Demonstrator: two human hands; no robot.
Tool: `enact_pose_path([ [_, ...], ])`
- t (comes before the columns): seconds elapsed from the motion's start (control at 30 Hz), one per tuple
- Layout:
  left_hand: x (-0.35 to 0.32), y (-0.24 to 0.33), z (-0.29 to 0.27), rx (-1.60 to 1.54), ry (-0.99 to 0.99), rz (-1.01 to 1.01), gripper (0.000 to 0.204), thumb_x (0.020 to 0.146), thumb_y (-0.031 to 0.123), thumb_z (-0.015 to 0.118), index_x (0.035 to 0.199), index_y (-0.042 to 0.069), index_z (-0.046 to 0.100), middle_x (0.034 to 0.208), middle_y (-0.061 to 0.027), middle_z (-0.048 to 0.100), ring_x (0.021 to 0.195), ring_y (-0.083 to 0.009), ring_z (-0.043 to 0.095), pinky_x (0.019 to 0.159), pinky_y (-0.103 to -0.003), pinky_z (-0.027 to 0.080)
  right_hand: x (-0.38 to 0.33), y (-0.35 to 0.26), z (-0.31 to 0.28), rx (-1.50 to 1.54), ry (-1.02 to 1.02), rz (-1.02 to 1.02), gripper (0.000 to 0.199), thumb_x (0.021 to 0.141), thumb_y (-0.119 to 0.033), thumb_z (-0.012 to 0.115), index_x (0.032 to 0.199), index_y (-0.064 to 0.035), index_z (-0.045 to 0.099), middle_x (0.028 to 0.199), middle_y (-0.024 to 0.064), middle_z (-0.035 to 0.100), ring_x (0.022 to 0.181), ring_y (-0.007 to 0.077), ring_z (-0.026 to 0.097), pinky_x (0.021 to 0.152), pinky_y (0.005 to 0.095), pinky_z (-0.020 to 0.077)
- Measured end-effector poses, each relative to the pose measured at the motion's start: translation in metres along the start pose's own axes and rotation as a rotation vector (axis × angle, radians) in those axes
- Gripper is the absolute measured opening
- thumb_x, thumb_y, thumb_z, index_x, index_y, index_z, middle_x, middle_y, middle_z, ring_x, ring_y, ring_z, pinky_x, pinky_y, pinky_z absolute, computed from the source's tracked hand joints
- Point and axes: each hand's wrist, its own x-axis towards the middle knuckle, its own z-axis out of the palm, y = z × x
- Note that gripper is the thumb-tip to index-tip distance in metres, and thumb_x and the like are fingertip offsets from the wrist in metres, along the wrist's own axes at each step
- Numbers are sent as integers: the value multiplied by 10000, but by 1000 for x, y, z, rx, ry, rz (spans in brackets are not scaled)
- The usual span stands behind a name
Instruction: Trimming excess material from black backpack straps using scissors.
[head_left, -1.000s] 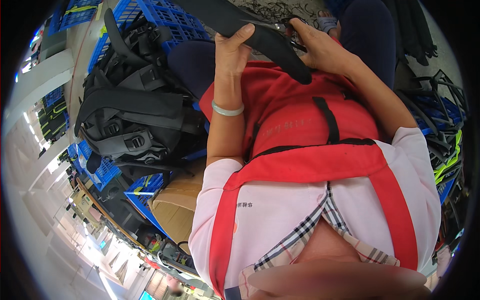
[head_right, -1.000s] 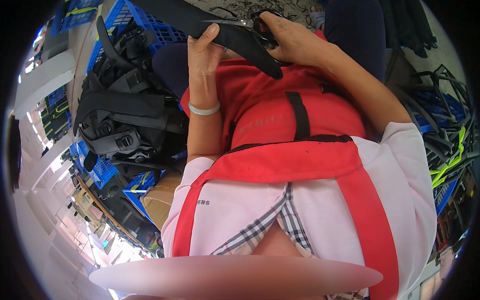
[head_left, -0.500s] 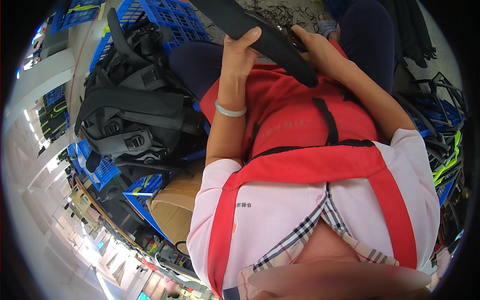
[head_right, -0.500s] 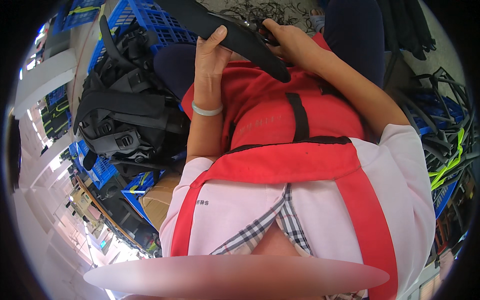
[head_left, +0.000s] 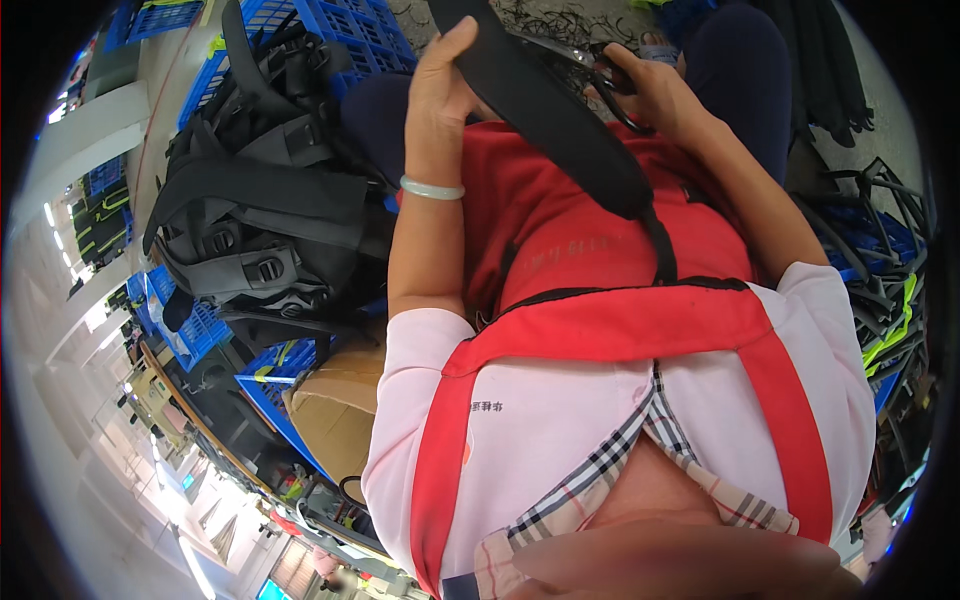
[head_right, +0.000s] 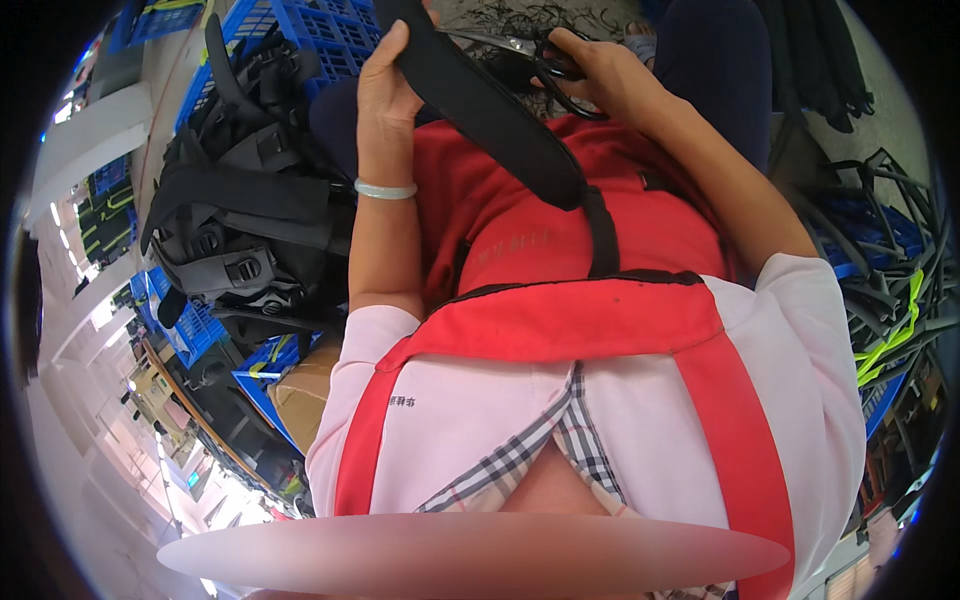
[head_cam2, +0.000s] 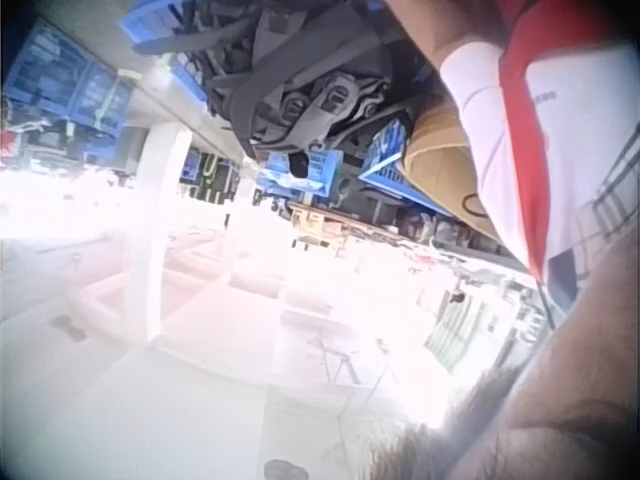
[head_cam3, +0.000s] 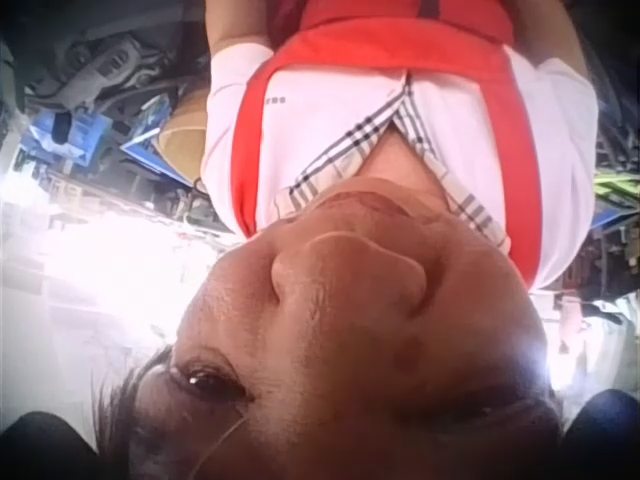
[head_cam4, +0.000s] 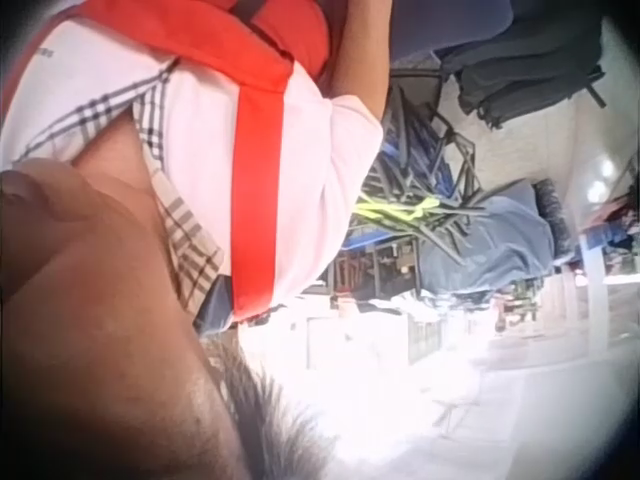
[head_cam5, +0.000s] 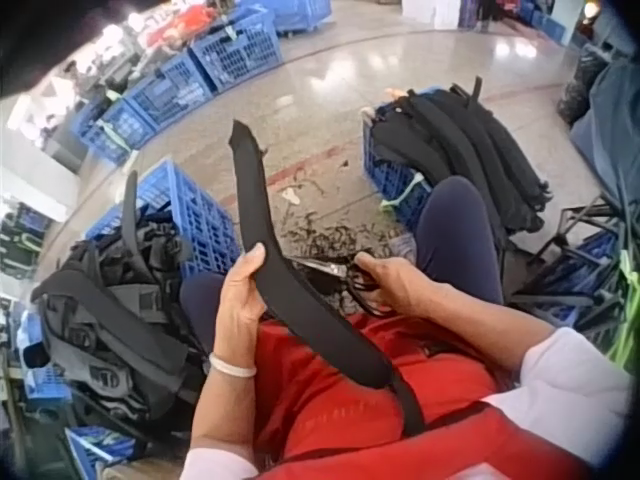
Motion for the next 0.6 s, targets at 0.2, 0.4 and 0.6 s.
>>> enact_pose_path([
  [0.2, -3, -23, 18, -15, 25, 158, 322, 739, -15, 707, 1038, 38, 599, 980, -88, 636, 883, -207, 622, 789, -318, 521, -7, 12, -1, 32, -31, -1, 309, 845, -198, 626, 1039, -29, 455, 756, 200, 575, 731, 375, 579, 636, 401, 427],
  [0.4, -10, -20, 7, 198, -58, 254, 347, 760, -67, 681, 1073, 43, 581, 1029, -78, 620, 975, -214, 605, 883, -356, 509, -6, 6, 4, 71, -61, 5, 353, 827, -152, 612, 1104, -22, 437, 875, 231, 593, 844, 408, 578, 721, 418, 440],
  [0.6, -9, -30, 10, 113, -64, 294, 361, 778, -47, 677, 1101, 78, 575, 1063, -48, 595, 1044, -202, 563, 927, -371, 479, -3, 0, 7, 40, -78, 74, 407, 808, -158, 623, 1145, -26, 437, 975, 232, 608, 921, 402, 583, 750, 448, 461],
])
